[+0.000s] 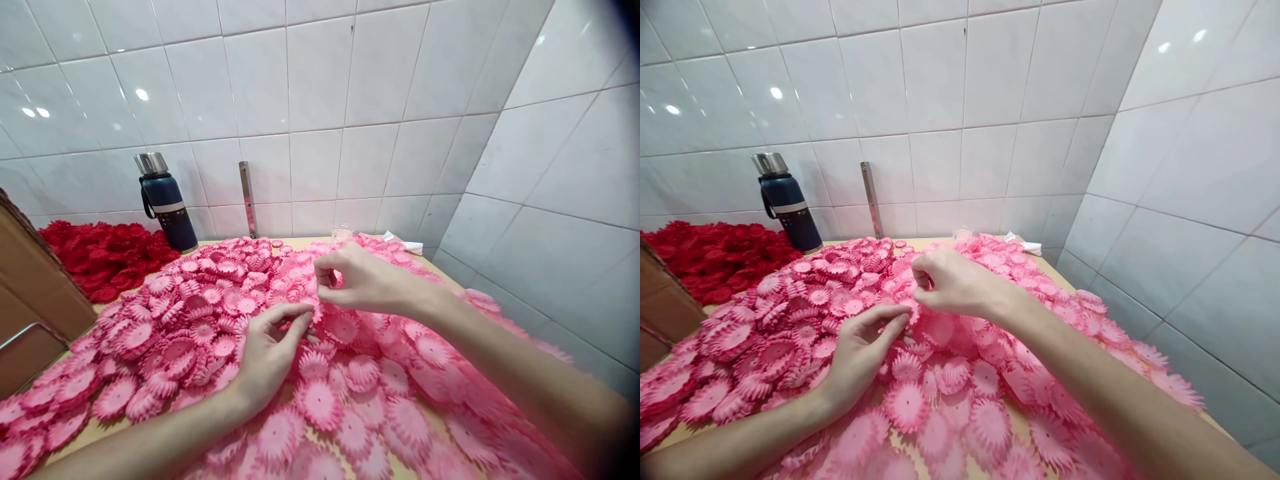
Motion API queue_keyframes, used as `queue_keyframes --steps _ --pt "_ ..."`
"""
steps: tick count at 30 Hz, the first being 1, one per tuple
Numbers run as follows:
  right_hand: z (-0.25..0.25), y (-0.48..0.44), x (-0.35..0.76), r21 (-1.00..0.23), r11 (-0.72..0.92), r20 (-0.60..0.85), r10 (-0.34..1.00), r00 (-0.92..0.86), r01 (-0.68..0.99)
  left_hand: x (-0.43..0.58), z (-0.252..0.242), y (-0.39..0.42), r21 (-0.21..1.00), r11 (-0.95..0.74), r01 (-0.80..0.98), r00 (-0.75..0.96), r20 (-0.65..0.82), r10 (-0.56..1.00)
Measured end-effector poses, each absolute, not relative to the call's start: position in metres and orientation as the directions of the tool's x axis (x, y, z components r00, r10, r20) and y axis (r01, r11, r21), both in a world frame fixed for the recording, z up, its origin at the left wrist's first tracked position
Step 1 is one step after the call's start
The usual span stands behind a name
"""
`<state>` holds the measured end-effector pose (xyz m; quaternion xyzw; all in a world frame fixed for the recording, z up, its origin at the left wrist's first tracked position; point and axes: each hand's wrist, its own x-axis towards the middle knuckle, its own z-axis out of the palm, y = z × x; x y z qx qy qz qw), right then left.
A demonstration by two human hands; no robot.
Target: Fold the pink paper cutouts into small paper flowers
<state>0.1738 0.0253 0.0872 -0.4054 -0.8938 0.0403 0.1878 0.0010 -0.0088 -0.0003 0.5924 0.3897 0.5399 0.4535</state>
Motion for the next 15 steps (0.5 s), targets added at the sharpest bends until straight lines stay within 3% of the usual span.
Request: queue_keyframes --steps 8,12,15 --pt "0.083 0.036 0.174 -0.023 0.619 0.437 0.713 -0.548 0.785 0.002 0.001 -0.011 0.956 -0.283 -0.080 0.068 0.289 0.955" --pt "0.094 0.041 0.197 -0.012 0.514 0.513 0.739 -0.436 0.858 0.004 0.000 -0.014 0.948 -0.301 -0.100 0.113 0.311 0.944" --pt "0.100 0.035 0.198 -0.057 0.551 0.553 0.712 -0.433 0.832 0.005 0.001 -0.011 0.952 -0.258 -0.164 0.067 0.272 0.960"
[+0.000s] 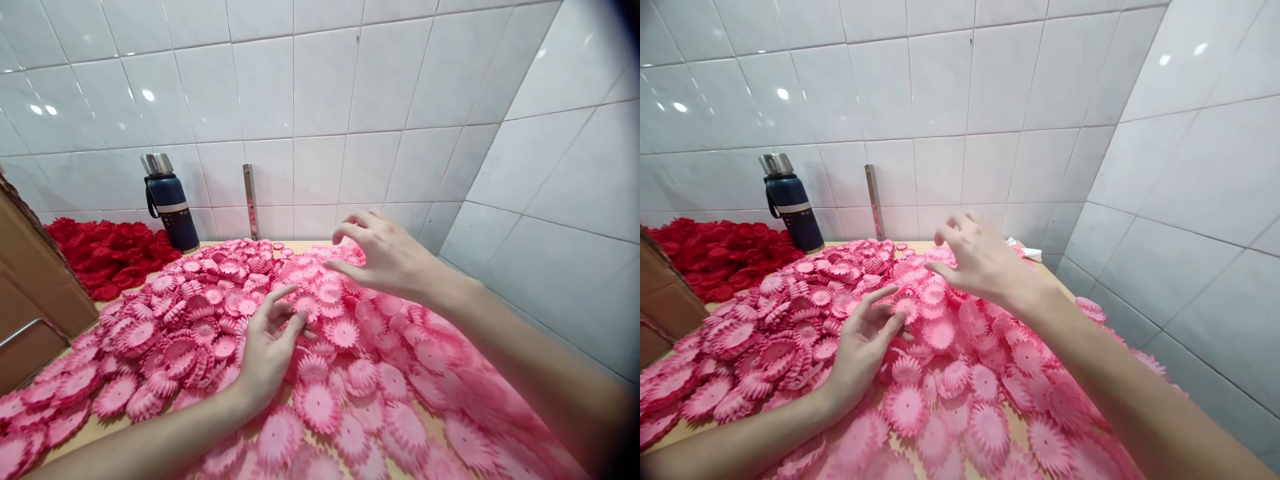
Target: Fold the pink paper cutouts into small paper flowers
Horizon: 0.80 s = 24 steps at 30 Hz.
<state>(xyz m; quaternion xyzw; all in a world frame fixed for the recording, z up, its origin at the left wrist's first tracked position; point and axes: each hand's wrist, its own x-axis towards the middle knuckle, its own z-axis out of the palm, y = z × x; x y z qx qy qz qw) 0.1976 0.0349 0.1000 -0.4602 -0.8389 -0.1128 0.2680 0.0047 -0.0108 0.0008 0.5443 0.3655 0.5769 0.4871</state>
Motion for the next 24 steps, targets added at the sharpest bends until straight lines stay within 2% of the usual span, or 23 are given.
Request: queue_keyframes --steps 2,4,6,11,18,24 --pt "0.102 0.027 0.189 -0.203 0.626 0.490 0.731 -0.475 0.753 0.005 0.001 -0.009 0.955 -0.241 -0.171 0.060 0.254 0.965" --pt "0.103 0.019 0.178 -0.372 0.652 0.319 0.758 -0.569 0.661 0.005 0.001 -0.007 0.956 -0.242 -0.168 0.086 0.258 0.962" --pt "0.102 0.015 0.170 -0.464 0.634 0.183 0.752 -0.634 0.618 0.004 0.001 -0.007 0.954 -0.243 -0.174 0.100 0.262 0.960" --pt "0.101 0.016 0.171 -0.463 0.603 0.157 0.777 -0.610 0.649 0.003 0.003 -0.010 0.950 -0.255 -0.179 0.099 0.275 0.956" --pt "0.099 0.021 0.172 -0.623 0.592 0.175 0.743 -0.646 0.511 0.004 0.002 -0.008 0.943 -0.244 -0.226 0.070 0.266 0.961" --pt "0.099 0.019 0.169 -0.724 0.507 0.103 0.749 -0.654 0.467 0.003 -0.001 -0.006 0.943 -0.256 -0.212 0.057 0.273 0.960"
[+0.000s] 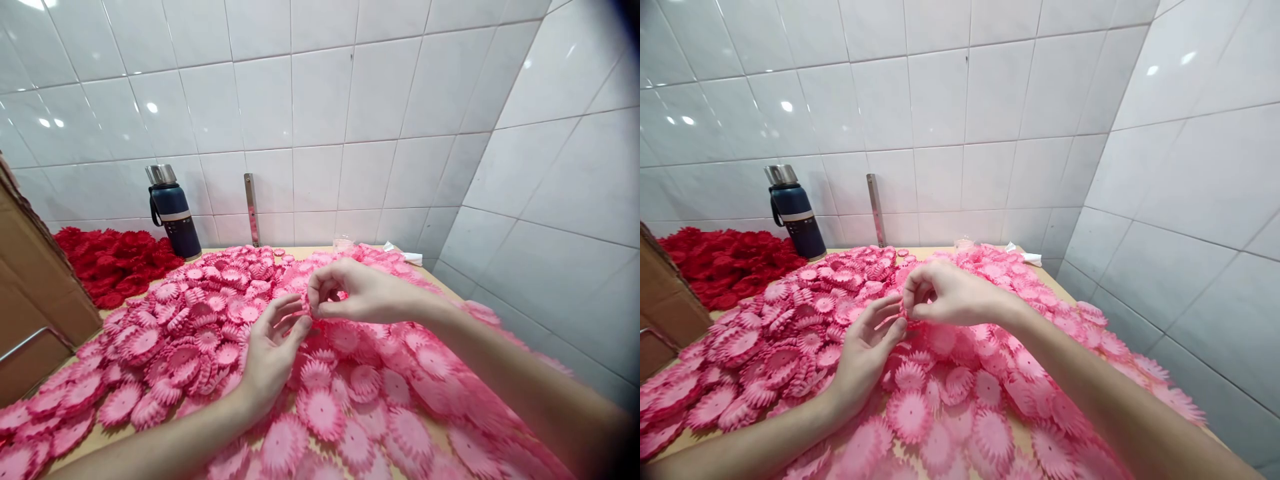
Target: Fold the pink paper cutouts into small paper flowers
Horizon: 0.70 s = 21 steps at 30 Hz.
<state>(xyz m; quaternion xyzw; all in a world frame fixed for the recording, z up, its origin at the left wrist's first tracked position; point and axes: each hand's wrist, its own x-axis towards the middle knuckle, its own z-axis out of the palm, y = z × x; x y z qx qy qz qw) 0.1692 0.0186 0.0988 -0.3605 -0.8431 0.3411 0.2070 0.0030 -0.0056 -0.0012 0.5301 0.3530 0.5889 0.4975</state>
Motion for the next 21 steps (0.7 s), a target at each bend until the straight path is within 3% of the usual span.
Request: queue_keyframes --steps 10,21 --pt "0.097 0.024 0.172 -0.811 0.426 0.062 0.744 -0.666 0.401 0.002 0.001 -0.006 0.947 -0.230 -0.224 0.114 0.260 0.959" --pt "0.094 0.033 0.183 -0.650 0.542 0.143 0.775 -0.615 0.533 0.003 0.000 -0.005 0.953 -0.205 -0.225 0.112 0.234 0.966"
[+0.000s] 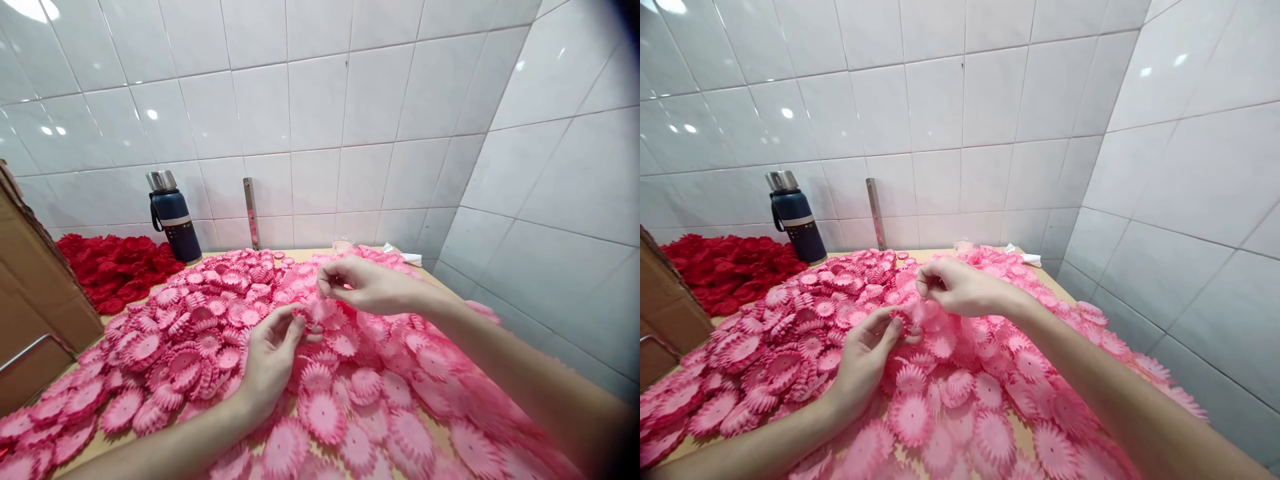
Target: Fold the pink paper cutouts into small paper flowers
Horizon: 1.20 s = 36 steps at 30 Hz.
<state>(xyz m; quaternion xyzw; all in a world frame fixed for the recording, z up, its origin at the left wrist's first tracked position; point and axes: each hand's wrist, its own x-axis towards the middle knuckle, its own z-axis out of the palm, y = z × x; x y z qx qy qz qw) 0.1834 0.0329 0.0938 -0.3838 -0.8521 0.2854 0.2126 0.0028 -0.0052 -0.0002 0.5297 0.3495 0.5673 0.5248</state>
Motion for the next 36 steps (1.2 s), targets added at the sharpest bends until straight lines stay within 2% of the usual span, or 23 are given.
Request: queue_keyframes --steps 5,13,18,29,36 --pt "0.092 0.035 0.184 -0.601 0.551 0.132 0.783 -0.608 0.579 0.002 0.001 -0.005 0.959 -0.180 -0.220 0.093 0.205 0.974" --pt "0.100 0.023 0.178 -0.621 0.555 0.121 0.765 -0.632 0.553 0.002 0.003 -0.008 0.954 -0.150 -0.260 0.094 0.180 0.979" --pt "0.091 0.025 0.175 -0.539 0.564 0.110 0.783 -0.612 0.625 0.002 0.003 -0.007 0.958 -0.143 -0.250 0.079 0.167 0.983" --pt "0.082 0.030 0.171 -0.732 0.473 0.098 0.785 -0.612 0.490 0.003 0.000 -0.006 0.965 -0.134 -0.225 0.116 0.163 0.980" --pt "0.079 0.040 0.175 -0.847 0.396 0.123 0.796 -0.593 0.354 0.002 -0.003 0.000 0.920 -0.082 -0.383 0.062 0.115 0.991"
